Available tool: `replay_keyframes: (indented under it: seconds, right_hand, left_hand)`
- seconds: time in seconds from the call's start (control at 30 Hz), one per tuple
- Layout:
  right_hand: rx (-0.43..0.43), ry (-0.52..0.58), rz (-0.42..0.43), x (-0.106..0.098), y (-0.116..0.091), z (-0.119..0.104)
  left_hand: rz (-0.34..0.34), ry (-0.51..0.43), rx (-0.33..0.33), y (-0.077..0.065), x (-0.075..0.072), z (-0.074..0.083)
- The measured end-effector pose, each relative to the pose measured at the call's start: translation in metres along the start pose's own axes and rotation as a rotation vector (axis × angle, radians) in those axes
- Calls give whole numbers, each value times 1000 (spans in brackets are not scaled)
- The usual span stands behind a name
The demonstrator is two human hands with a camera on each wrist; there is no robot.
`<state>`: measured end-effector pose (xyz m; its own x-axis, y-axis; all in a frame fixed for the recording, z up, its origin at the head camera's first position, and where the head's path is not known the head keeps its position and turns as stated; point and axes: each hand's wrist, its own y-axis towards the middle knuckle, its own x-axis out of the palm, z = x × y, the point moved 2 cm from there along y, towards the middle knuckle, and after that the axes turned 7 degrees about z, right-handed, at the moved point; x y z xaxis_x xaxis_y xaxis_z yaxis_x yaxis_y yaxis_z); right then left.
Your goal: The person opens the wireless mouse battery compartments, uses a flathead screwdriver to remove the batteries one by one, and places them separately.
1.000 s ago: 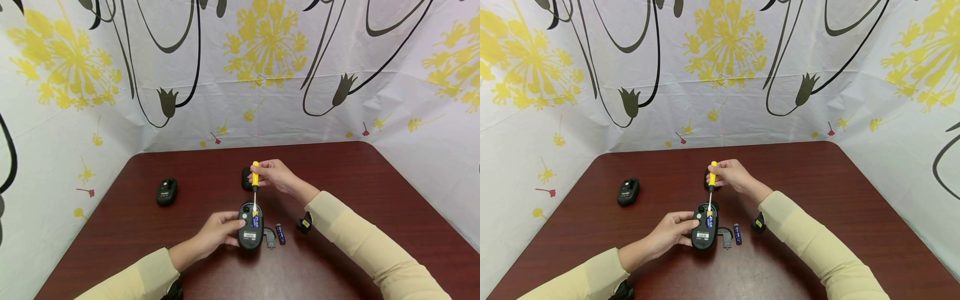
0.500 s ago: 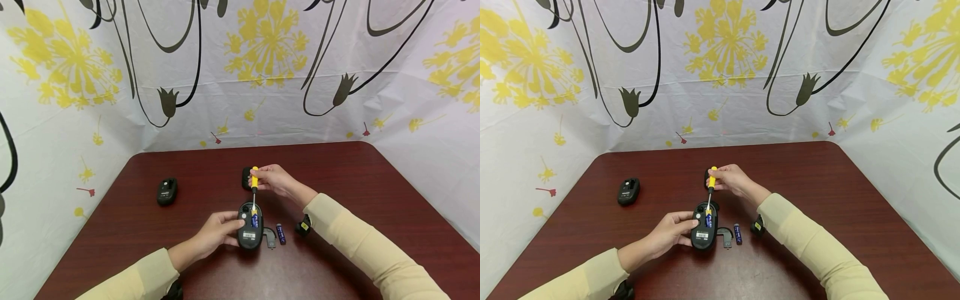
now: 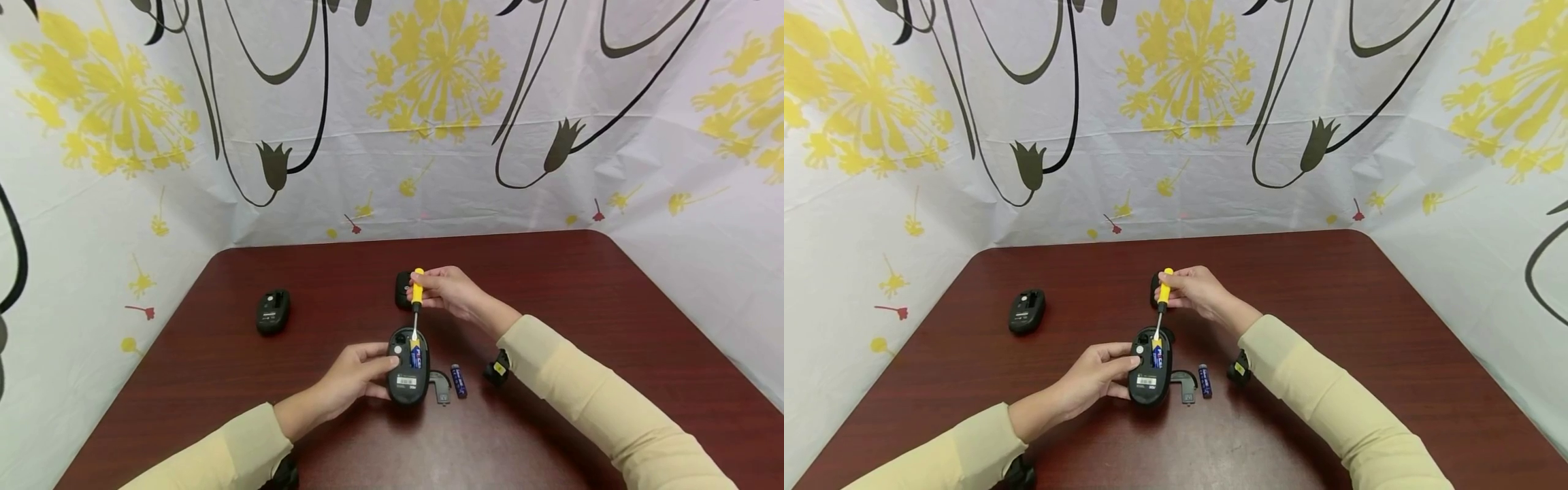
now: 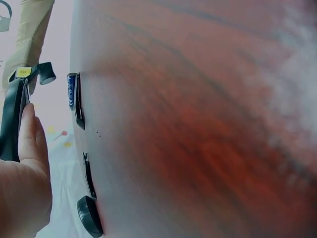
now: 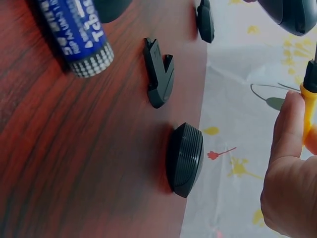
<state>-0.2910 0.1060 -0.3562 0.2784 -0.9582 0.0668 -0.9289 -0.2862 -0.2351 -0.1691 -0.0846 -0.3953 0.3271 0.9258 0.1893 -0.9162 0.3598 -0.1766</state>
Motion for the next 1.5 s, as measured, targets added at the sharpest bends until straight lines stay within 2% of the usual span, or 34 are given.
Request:
replay_keyframes:
  seconds: [0.27,0.7,1.07,1.5]
  right_hand:
    - [-12,13,-1,-2,-4,-7]
    - [-52,128,0,-11,-8,-20]
    - [-99,98,22,-27,-13,-31]
    - [-87,42,106,-61,-20,-40]
  left_hand:
    - [3,-4,-8,0,0,2]
    - [12,-8,-5,2,-2,0]
    - [17,-12,5,3,-2,0]
    - [10,-22,13,4,-2,1]
